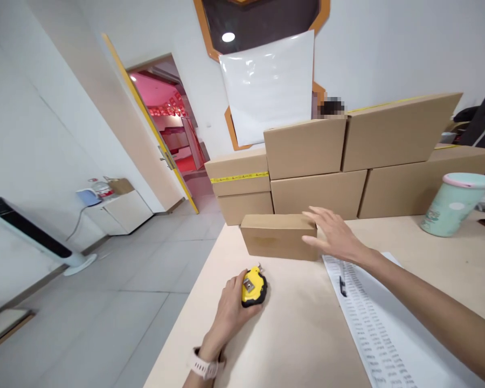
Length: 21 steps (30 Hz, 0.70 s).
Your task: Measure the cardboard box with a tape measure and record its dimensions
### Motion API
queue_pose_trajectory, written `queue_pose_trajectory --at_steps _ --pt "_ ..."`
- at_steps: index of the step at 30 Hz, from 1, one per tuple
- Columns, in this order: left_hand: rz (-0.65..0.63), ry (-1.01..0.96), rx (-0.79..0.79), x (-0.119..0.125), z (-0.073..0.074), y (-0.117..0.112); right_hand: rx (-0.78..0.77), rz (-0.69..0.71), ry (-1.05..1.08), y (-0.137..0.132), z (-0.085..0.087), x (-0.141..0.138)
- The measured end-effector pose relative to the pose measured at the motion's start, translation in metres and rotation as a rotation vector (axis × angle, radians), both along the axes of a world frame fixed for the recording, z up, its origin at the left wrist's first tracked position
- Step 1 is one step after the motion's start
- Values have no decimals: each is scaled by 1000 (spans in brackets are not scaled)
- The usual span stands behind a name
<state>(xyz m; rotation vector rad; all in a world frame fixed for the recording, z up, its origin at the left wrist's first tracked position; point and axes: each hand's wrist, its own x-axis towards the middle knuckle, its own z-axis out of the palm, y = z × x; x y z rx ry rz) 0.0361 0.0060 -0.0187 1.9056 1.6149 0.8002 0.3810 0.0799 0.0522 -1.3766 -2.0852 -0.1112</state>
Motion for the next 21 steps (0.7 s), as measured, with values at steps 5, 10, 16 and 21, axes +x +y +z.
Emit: queue_pose_trajectory --at_steps 5,10,16,21 --pt "71 -196 7 6 4 2 -41 70 -181 39 15 -55" --pt "0 -533 -52 -16 18 -10 31 52 -247 28 8 -72" --pt "-41 -1118 -81 -36 49 -31 295 184 -234 -46 -34 -72" --pt "-135 -1135 -198 -24 68 -39 335 308 -135 -88 -72 -66"
